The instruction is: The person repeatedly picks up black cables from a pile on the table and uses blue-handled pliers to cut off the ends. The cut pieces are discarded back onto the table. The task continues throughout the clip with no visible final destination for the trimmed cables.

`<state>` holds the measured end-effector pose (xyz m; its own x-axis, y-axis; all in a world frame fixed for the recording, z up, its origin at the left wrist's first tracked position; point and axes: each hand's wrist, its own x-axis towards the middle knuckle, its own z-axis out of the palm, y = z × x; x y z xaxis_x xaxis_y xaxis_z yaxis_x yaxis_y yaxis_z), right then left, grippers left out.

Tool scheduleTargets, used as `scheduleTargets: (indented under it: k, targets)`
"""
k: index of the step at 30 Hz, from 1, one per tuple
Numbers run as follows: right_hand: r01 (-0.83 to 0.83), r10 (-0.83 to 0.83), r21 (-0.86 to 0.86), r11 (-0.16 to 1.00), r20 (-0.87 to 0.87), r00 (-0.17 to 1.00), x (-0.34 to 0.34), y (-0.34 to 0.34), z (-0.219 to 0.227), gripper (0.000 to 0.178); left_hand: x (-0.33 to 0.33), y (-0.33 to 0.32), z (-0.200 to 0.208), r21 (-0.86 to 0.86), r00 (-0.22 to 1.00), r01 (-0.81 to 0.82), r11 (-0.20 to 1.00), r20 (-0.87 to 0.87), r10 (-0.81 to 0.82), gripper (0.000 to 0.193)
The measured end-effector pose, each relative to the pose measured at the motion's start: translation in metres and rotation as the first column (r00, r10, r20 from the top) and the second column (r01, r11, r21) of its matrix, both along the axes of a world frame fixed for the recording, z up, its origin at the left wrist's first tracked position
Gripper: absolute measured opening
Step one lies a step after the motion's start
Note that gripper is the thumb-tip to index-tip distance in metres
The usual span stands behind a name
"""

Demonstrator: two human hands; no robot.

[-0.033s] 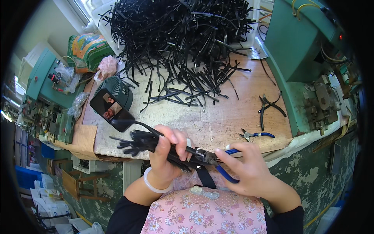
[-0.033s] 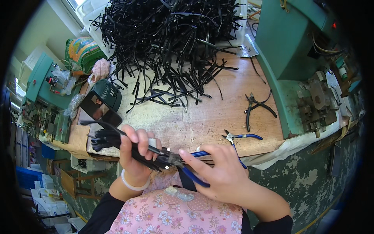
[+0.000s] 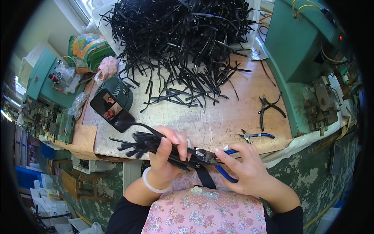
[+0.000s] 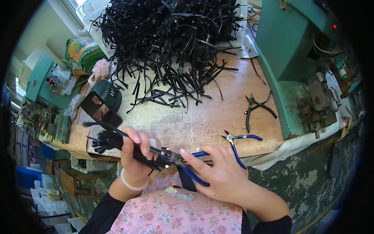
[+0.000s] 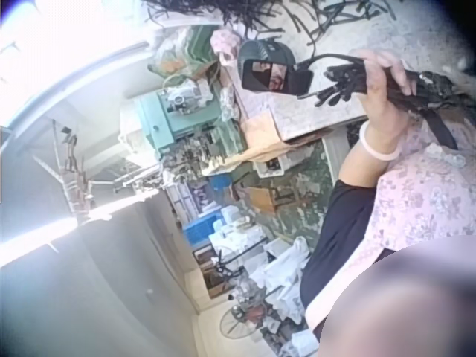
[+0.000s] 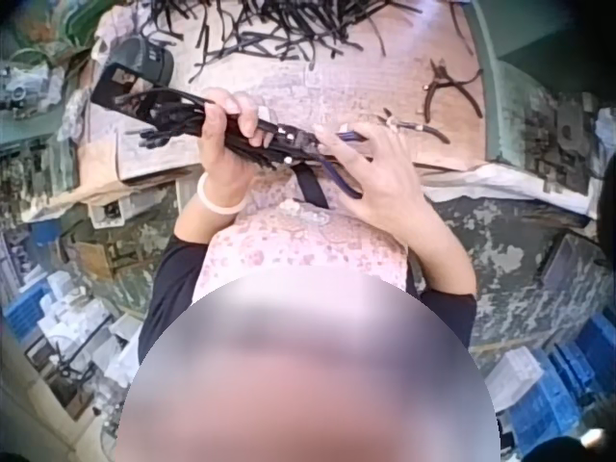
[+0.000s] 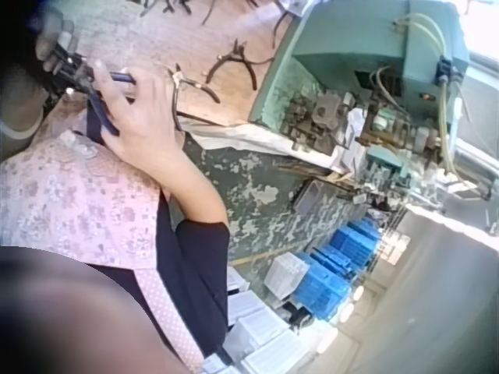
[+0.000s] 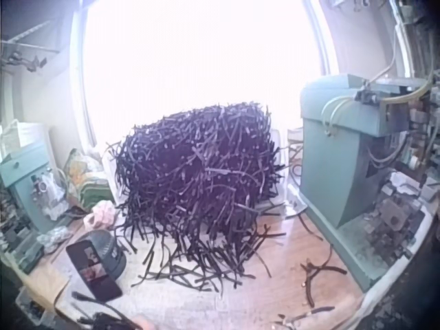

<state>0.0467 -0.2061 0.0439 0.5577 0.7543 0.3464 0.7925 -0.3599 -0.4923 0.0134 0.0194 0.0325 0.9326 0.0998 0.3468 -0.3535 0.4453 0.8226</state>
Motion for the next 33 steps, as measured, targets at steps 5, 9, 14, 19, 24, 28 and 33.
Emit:
scheduleTargets:
  k: [5, 9, 14, 19, 24, 28, 33]
  targets:
    - [-0.019, 0.016, -0.021, 1.000, -0.170, 0.985, 0.001, -0.006, -0.015, 0.071, -0.050, 0.086, -0.001, 0.707, 0.984, 0.129, 0.696, -0.179, -0.001, 0.012]
    - [-0.035, 0.027, -0.034, 0.999, -0.215, 0.976, 0.004, -0.003, -0.020, 0.071, -0.123, 0.151, -0.004, 0.640, 0.588, 0.763, 0.096, -0.747, 0.310, 0.040]
    - [-0.067, 0.059, -0.029, 0.997, -0.225, 0.973, 0.002, 0.003, -0.019, 0.070, -0.101, 0.146, 0.009, 0.820, 0.822, 0.565, 0.096, -0.569, 0.019, 0.081]
    - [-0.085, 0.077, -0.044, 0.995, -0.150, 0.986, -0.012, 0.009, -0.011, 0.067, 0.042, 0.133, -0.026, 0.989, 0.987, -0.056, -0.138, 0.076, 0.144, 0.050]
    - [0.046, -0.062, -0.077, 0.996, -0.224, 0.973, -0.020, -0.017, -0.015, 0.066, 0.115, 0.129, -0.074, 0.872, 0.916, -0.179, -0.456, 0.317, 0.247, 0.047]
    - [0.036, -0.057, -0.074, 0.997, -0.310, 0.949, -0.017, -0.012, -0.031, 0.067, 0.088, 0.091, -0.089, 0.790, 0.907, -0.206, -0.577, 0.376, 0.191, 0.030]
    - [-0.035, 0.007, -0.083, 0.996, -0.318, 0.948, -0.014, 0.010, -0.026, 0.068, 0.069, 0.041, -0.085, 0.765, 0.891, -0.347, -0.543, 0.449, 0.064, 0.015]
